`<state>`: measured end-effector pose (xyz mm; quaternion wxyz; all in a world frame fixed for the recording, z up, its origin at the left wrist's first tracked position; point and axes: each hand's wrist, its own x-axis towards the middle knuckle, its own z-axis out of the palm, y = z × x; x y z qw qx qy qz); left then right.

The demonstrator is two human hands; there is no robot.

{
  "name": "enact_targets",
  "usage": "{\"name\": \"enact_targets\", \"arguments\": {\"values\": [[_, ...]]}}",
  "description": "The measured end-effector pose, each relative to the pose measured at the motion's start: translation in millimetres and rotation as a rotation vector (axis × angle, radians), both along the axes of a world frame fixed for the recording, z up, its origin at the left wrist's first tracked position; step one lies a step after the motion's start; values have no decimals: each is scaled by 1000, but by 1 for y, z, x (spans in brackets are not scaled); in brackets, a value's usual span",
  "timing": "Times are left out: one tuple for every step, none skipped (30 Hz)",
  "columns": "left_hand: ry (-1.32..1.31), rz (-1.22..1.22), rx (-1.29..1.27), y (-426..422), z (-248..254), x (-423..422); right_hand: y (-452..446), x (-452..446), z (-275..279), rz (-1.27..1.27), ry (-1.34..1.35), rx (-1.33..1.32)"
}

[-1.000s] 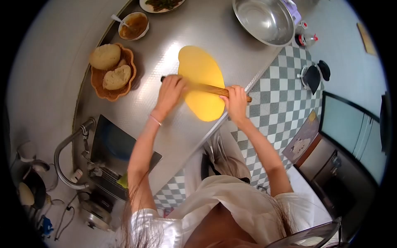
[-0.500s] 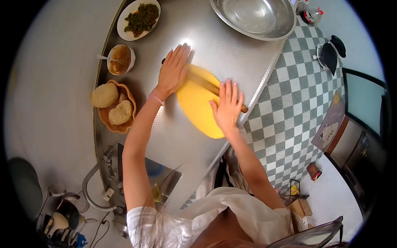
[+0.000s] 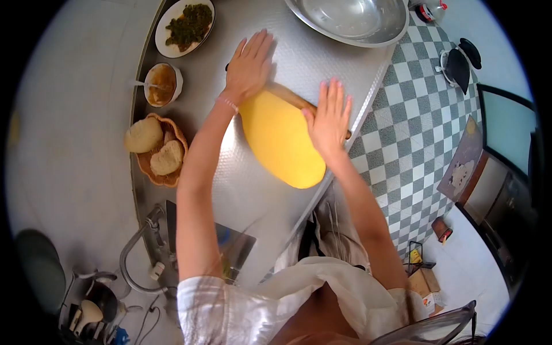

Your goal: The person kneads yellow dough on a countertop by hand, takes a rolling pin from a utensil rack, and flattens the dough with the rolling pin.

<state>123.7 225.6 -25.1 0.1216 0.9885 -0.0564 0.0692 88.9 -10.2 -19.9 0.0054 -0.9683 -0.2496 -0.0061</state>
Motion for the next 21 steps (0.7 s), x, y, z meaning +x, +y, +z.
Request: {"name": "enact_targets", "arguments": {"values": [[24, -3, -24, 3, 0, -18, 1, -16, 1, 28, 122, 97], [45, -12, -41, 8, -2, -42, 0, -42, 6, 51, 241, 201], [74, -28, -60, 10, 5, -59, -1, -61, 11, 67, 366, 304], [86, -50, -42, 12, 8, -65, -5, -65, 11, 95, 423, 354], [66, -37, -13, 11, 2, -55, -9, -55, 4, 93, 346, 300], [46, -20, 13, 4, 2, -34, -7, -31, 3, 94, 272, 242], [28, -4, 37, -2, 1, -13, -6, -8, 1, 93, 198, 182], [-44, 14, 10, -5, -2, 6, -10, 13, -5, 17, 152, 265], [-58, 18, -12, -8, -6, 3, -13, 13, -5, 20, 140, 224], [-64, 28, -31, -7, -8, -5, -14, 10, -4, 29, 137, 187], [-74, 32, -37, -2, -7, -11, -11, 7, -2, 34, 130, 163], [-45, 45, -65, 2, -9, -21, -10, -9, 3, 73, 141, 197], [-24, 35, -99, 7, -9, -21, -13, -11, 3, 106, 187, 307], [-5, 23, -137, 9, -11, -19, -18, -11, 4, 139, 231, 413], [16, 11, -177, 8, -10, -14, -23, -10, 5, 171, 277, 516], [-34, -4, -117, 6, -11, -3, -26, -3, 9, 147, 169, 471], [-38, 4, -141, 3, -12, 8, -30, 4, 7, 148, 230, 440], [-42, 16, -164, -1, -10, 19, -37, 13, 5, 151, 292, 410], [-47, 29, -185, -5, -8, 26, -41, 21, 3, 157, 353, 381], [-92, 31, -193, -7, -6, 29, -41, 27, 2, 157, 314, 473], [-74, 53, -192, -7, 1, 27, -41, 33, 3, 127, 330, 506]]}}
